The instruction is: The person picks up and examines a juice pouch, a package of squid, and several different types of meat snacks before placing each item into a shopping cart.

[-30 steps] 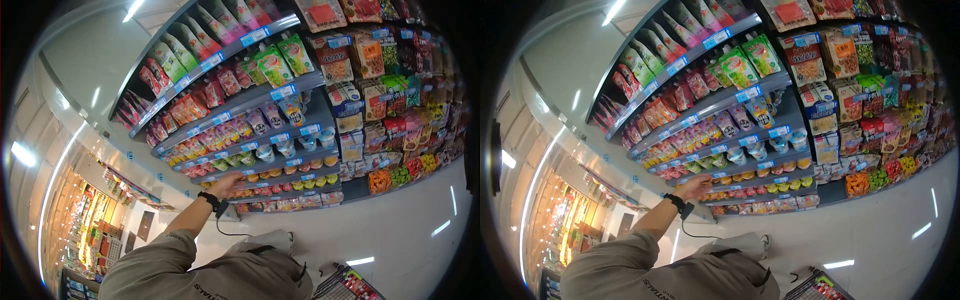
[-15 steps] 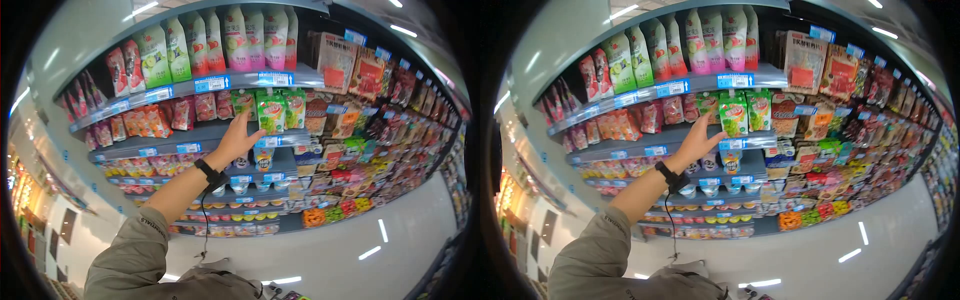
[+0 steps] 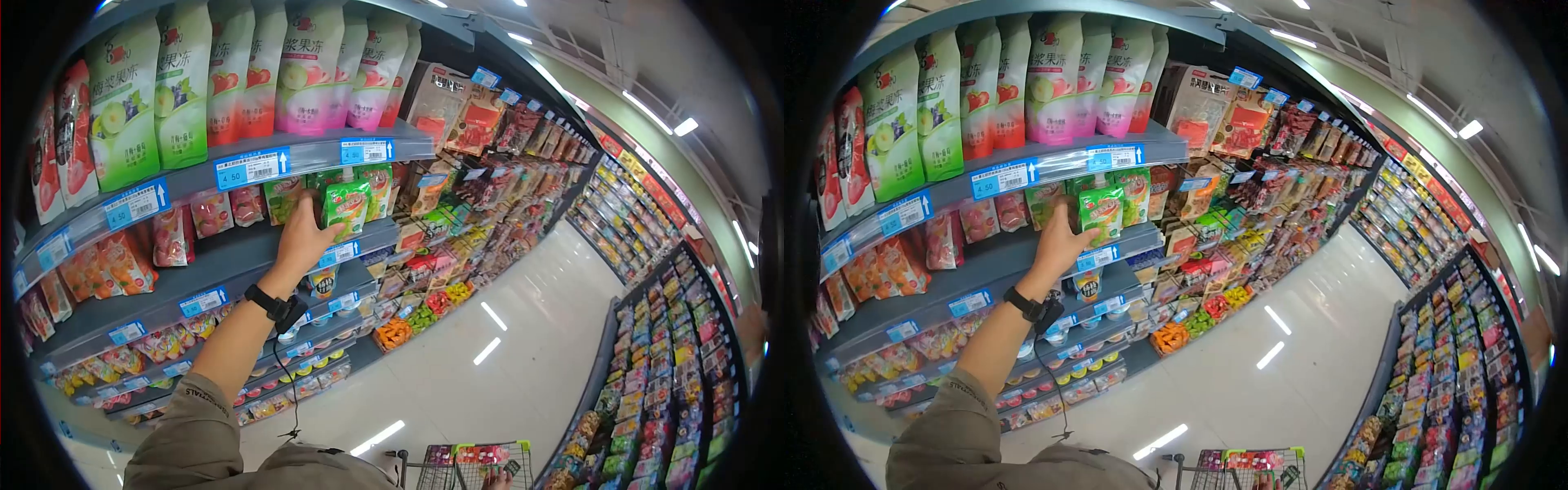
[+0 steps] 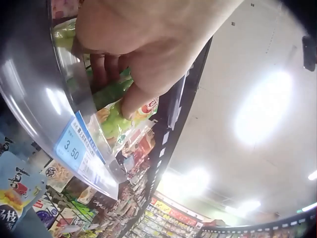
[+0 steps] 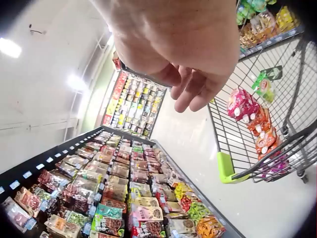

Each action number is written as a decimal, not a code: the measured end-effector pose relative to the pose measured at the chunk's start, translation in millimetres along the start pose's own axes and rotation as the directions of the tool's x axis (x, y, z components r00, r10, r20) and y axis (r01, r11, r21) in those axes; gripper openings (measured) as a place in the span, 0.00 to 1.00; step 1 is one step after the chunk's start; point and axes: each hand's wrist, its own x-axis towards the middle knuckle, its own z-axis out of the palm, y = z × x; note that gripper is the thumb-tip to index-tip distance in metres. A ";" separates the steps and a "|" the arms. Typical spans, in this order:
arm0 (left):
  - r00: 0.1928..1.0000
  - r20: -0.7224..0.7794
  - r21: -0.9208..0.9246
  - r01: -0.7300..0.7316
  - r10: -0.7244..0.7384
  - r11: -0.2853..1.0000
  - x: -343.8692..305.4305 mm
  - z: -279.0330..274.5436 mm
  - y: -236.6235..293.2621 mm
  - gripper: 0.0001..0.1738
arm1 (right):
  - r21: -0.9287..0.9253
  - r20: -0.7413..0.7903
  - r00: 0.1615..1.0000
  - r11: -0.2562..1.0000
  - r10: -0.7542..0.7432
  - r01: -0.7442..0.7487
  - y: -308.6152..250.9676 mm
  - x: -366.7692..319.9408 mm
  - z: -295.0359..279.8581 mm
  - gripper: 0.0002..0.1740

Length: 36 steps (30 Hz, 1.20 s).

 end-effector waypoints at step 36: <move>0.761 -0.014 -0.458 -0.582 0.649 0.672 -155.3 -47.0 68.9 0.38 | -0.104 0.929 0.354 0.994 0.106 -0.024 -79.6 -119.2 212.6 0.55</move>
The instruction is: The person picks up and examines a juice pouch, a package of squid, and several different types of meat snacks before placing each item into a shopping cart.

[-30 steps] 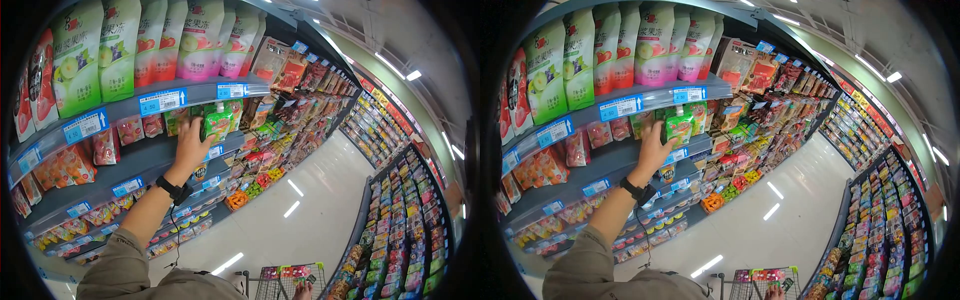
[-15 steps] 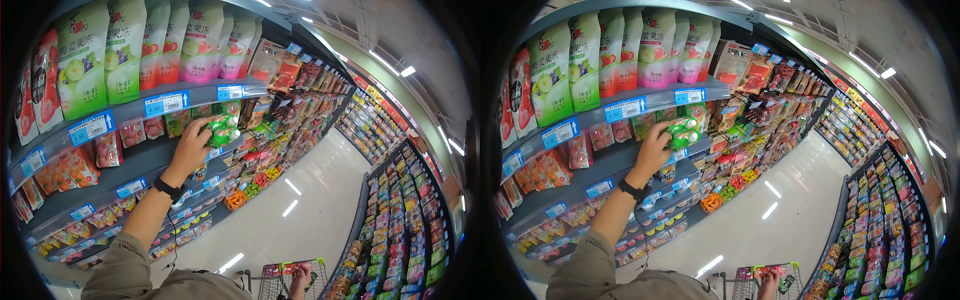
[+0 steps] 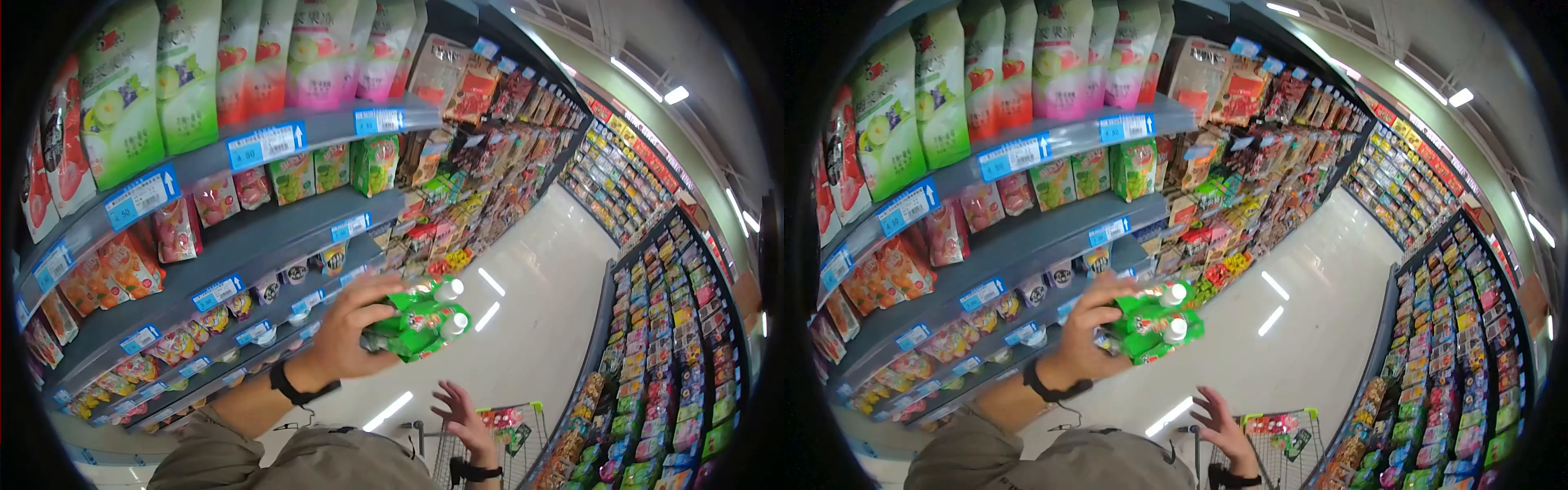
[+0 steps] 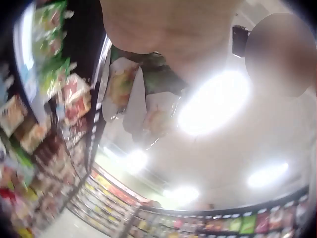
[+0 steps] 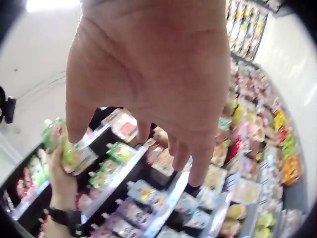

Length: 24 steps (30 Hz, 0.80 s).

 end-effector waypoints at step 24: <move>0.038 0.838 -0.449 0.613 -0.544 -0.650 -124.0 50.5 -3.0 0.25 | 0.697 0.128 0.988 0.702 0.082 -0.149 -8.0 1.5 55.8 0.41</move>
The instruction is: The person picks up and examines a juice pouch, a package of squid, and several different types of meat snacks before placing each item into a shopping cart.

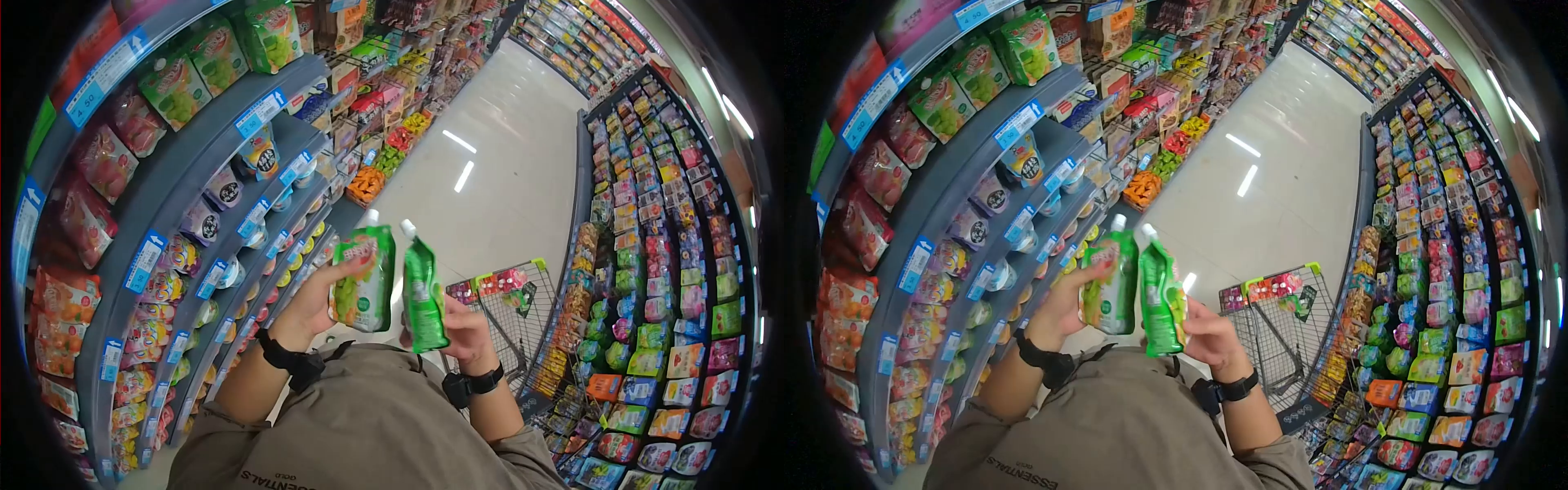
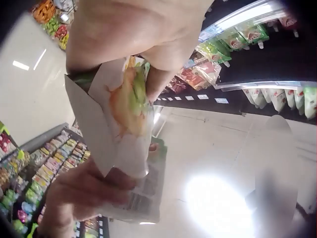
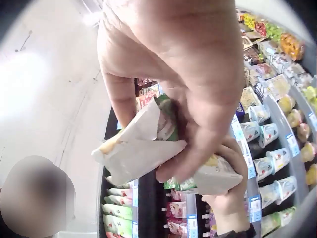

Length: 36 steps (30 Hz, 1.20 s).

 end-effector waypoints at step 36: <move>0.926 0.340 -0.463 0.014 0.164 0.886 97.3 145.5 -77.0 0.39 | 0.525 0.380 0.925 0.823 -0.001 -0.215 -153.8 -54.1 -27.1 0.24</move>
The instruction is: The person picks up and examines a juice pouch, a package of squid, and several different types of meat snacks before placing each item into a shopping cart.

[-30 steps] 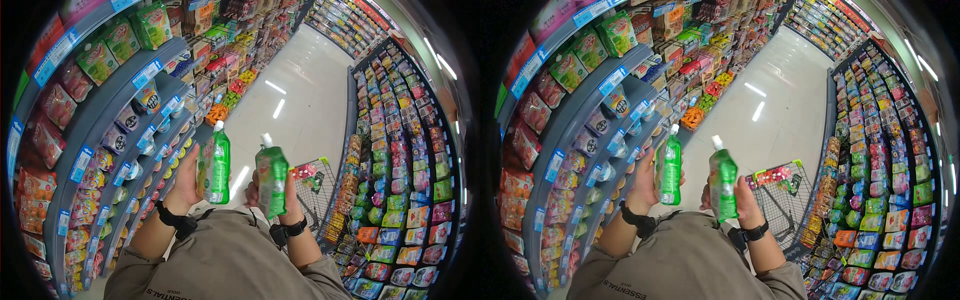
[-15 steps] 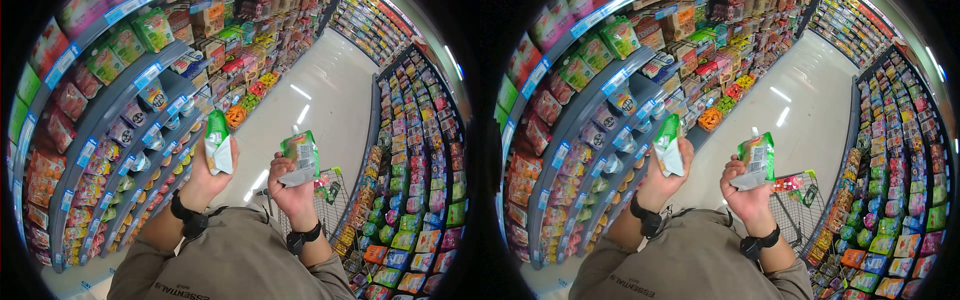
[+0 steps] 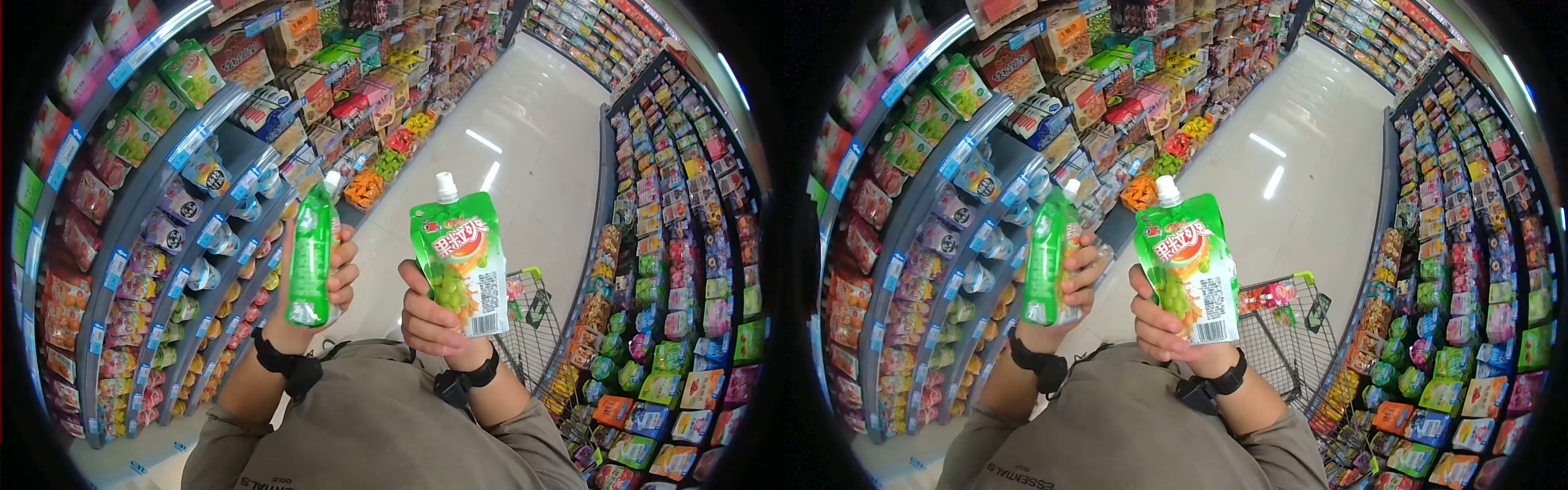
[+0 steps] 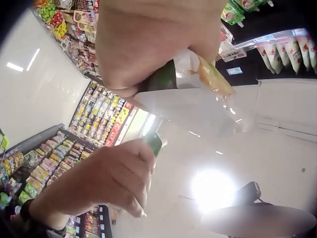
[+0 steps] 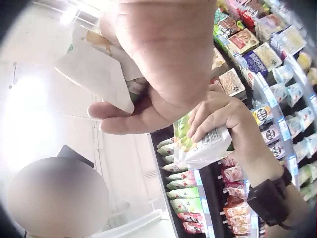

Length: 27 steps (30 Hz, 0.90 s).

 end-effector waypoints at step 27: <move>0.925 -0.221 0.890 0.062 0.309 0.453 17.5 -39.2 -23.7 0.27 | -0.963 -0.169 0.723 0.268 -0.670 0.023 -20.9 -91.6 -46.4 0.32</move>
